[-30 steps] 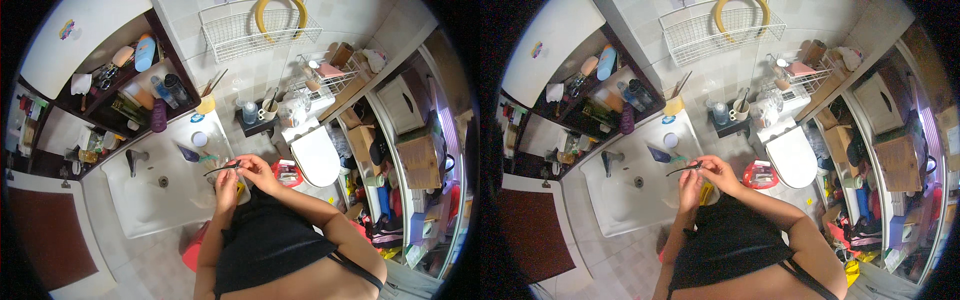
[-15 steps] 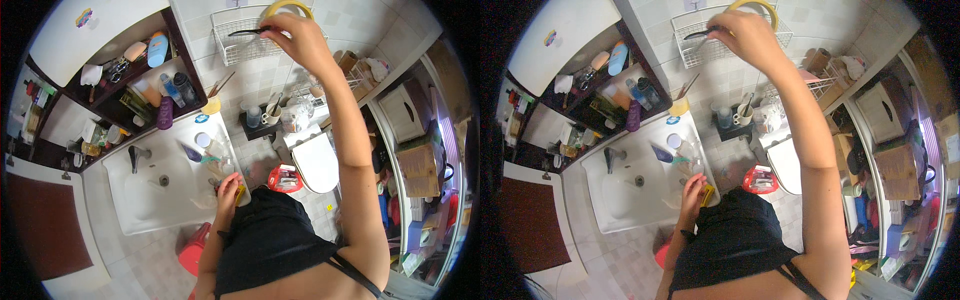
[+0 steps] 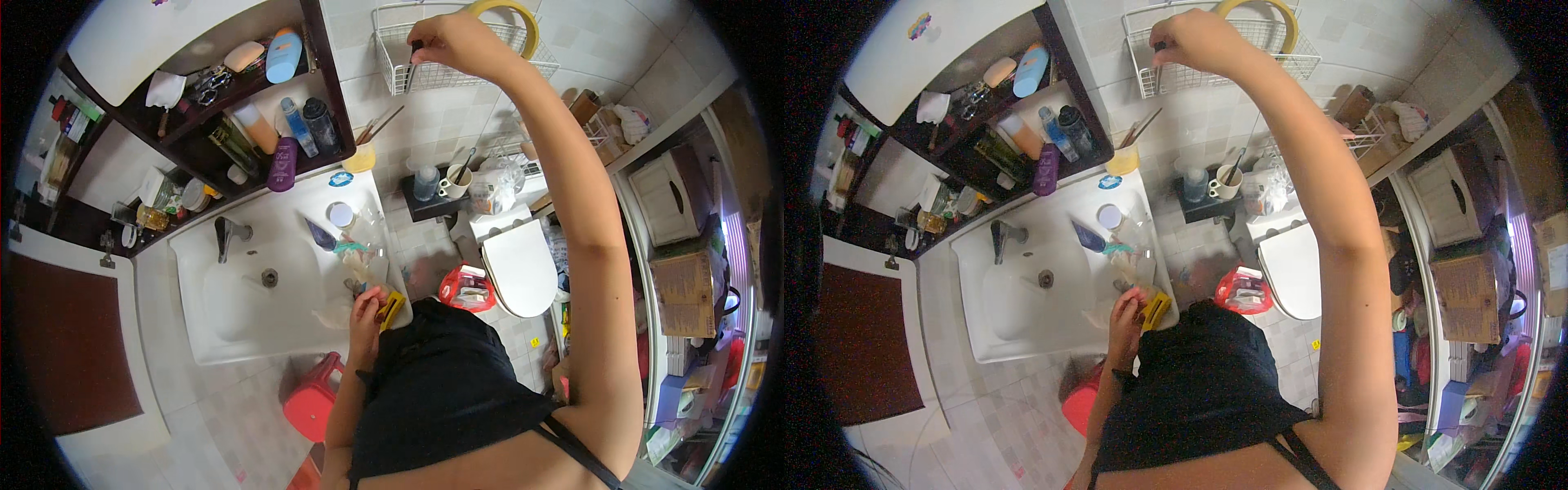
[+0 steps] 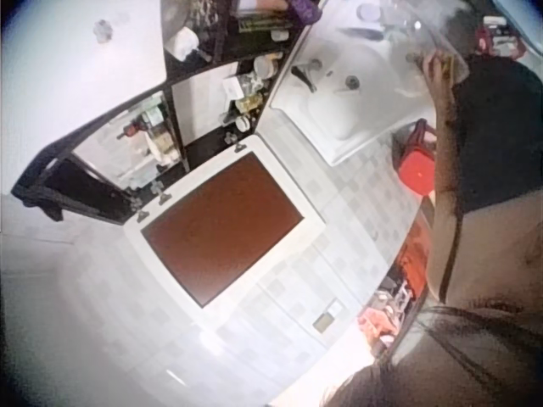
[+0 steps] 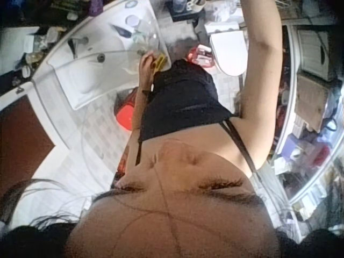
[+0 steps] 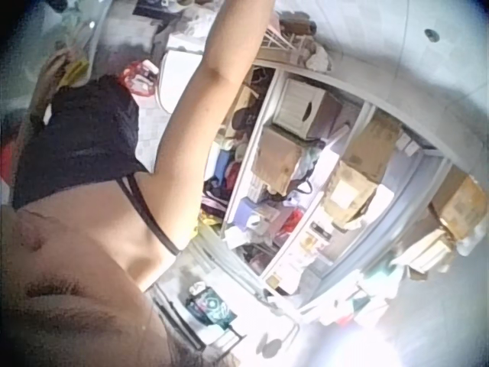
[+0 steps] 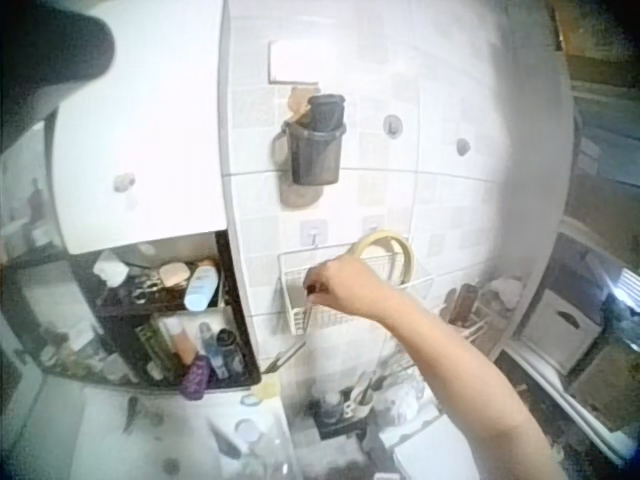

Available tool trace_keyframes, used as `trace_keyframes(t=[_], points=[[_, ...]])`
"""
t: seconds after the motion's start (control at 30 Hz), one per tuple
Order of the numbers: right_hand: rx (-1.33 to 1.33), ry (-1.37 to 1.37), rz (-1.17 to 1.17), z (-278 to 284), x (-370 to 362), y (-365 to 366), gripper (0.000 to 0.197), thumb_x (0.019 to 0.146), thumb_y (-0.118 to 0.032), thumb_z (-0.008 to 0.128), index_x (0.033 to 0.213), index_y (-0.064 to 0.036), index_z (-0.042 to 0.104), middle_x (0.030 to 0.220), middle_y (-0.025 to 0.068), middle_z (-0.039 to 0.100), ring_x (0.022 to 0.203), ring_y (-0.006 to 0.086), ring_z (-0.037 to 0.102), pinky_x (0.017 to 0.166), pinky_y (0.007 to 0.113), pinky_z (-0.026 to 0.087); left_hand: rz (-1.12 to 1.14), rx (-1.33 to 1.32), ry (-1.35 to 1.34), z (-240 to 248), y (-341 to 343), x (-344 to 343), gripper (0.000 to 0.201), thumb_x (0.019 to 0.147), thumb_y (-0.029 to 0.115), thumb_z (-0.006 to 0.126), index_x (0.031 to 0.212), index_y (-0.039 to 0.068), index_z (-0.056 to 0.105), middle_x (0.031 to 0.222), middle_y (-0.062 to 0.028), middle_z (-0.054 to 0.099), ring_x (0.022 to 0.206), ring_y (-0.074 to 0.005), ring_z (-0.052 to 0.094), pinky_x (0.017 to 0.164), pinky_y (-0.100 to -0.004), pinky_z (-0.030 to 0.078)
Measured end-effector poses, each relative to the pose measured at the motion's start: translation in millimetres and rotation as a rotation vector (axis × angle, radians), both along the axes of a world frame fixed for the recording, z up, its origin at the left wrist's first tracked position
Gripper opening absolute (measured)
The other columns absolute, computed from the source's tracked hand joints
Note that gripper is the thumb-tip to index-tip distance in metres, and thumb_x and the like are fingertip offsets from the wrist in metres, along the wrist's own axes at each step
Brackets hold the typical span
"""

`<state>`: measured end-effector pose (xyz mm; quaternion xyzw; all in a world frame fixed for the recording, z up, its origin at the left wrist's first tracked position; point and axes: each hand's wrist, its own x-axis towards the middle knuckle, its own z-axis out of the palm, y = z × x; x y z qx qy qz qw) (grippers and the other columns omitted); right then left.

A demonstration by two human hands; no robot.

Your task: The person tidies a bathroom area by picking up scattered items such as a headband, tubes, and a plastic bag from the floor and surfaces and placing them into a red waste bin and onto a wire shelf.

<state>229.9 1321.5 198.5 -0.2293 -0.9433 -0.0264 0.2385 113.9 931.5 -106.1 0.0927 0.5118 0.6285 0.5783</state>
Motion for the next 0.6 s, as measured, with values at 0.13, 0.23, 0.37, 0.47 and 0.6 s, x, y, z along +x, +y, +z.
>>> trace_keyframes(t=[0.13,0.23,0.37,0.47,0.6], points=[[-0.017,0.149,-0.009,-13.3,-0.8,-10.4,0.027,0.083,-0.021,0.072,0.104,-0.0052,0.066,0.088,0.0104,0.069,0.078,0.0212,0.066,0.067,0.033,0.049,-0.027,-0.014,0.077,-2.2,-4.6,-2.5,0.025,0.097,0.017,0.052,0.121,0.011,0.056,0.107,-0.0005,0.059,0.099,-0.0106,0.054,0.081,-0.0238,0.043],[-0.088,0.347,-0.058,-9.1,11.1,-41.3,0.053,0.078,-0.022,0.074,0.123,-0.005,0.054,0.114,0.0175,0.058,0.105,0.0345,0.057,0.087,0.04,0.047,0.012,-0.001,0.042,-19.6,-5.8,-12.6,0.025,0.097,0.017,0.052,0.12,0.009,0.056,0.106,-0.0007,0.058,0.099,-0.0113,0.054,0.081,-0.024,0.043],[0.014,0.605,-0.097,-59.0,31.2,-71.8,0.023,0.086,-0.02,0.068,0.102,-0.0055,0.066,0.087,0.0099,0.067,0.077,0.0227,0.062,0.07,0.032,0.049,0.118,-0.037,0.085,-46.5,0.5,-34.1,0.029,0.094,0.016,0.057,0.12,0.005,0.056,0.11,-0.0046,0.059,0.1,-0.0153,0.056,0.085,-0.0272,0.045],[-0.319,0.472,-0.106,-118.9,35.1,-115.2,0.017,0.088,-0.016,0.065,0.099,-0.0029,0.065,0.088,0.0106,0.066,0.077,0.0221,0.062,0.071,0.032,0.049,0.115,-0.061,0.55,-94.9,6.1,-58.1,0.035,0.089,0.017,0.064,0.121,0.004,0.056,0.112,-0.0078,0.059,0.1,-0.0194,0.057,0.087,-0.0307,0.046],[-0.607,0.327,-0.038,-209.4,49.3,-151.9,0.016,0.089,-0.015,0.063,0.098,-0.0021,0.065,0.091,0.0124,0.065,0.082,0.0269,0.063,0.071,0.033,0.049,0.028,-0.12,0.844,-131.5,42.5,-79.7,0.038,0.083,0.016,0.069,0.116,0.001,0.058,0.106,-0.0101,0.061,0.087,-0.0181,0.06,0.078,-0.0293,0.05]])
